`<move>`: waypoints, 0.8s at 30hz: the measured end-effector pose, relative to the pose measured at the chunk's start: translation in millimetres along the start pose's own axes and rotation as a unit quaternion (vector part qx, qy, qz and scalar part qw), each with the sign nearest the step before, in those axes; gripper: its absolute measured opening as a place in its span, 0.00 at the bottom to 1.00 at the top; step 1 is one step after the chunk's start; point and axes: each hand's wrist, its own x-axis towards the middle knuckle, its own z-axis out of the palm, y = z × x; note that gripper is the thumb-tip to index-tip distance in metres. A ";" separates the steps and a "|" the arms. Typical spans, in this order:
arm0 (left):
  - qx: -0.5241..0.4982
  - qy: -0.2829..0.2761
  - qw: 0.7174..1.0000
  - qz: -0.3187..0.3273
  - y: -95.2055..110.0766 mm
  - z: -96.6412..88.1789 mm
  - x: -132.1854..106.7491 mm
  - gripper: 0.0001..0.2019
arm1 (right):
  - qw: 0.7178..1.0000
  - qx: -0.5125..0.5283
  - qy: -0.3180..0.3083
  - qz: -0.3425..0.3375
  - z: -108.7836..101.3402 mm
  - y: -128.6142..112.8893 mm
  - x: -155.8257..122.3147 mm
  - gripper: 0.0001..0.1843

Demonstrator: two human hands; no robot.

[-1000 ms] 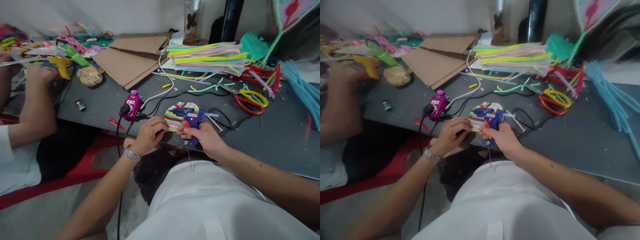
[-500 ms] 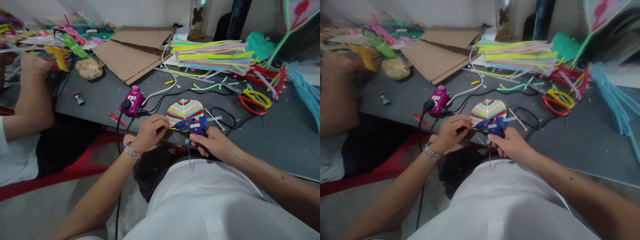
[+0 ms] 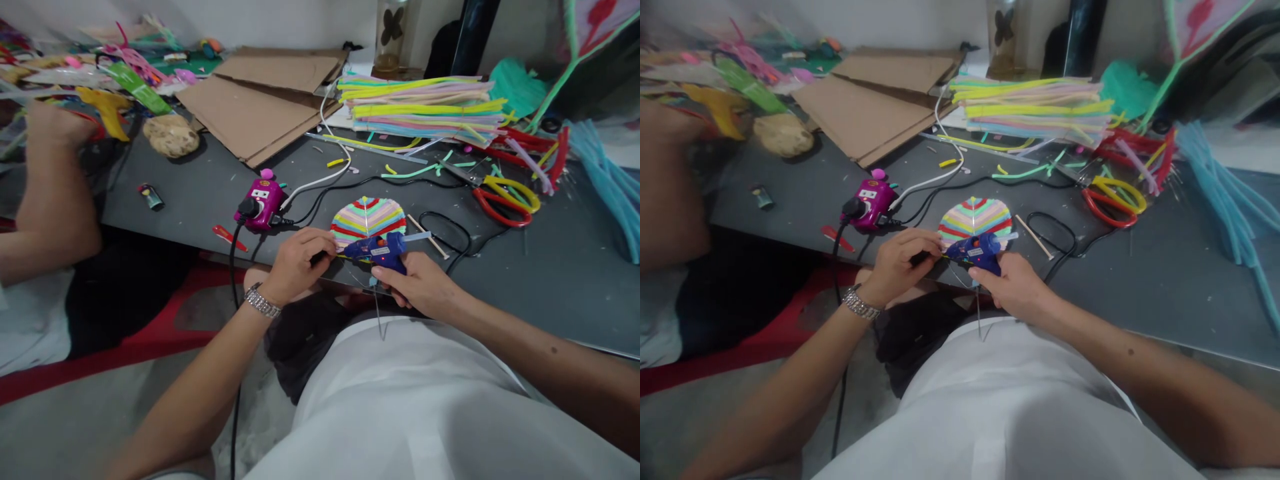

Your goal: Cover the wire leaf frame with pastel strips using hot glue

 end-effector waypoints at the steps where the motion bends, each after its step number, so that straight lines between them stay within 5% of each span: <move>1: 0.001 -0.001 1.000 -0.001 -0.3 0.2 -0.2 0.08 | 1.000 -0.006 0.000 -0.001 -0.2 -0.3 0.2 0.15; 24: -0.014 -0.004 1.000 -0.007 -1.5 -1.5 -0.3 0.08 | 0.997 -0.060 0.005 -0.049 -4.7 5.5 -0.3 0.18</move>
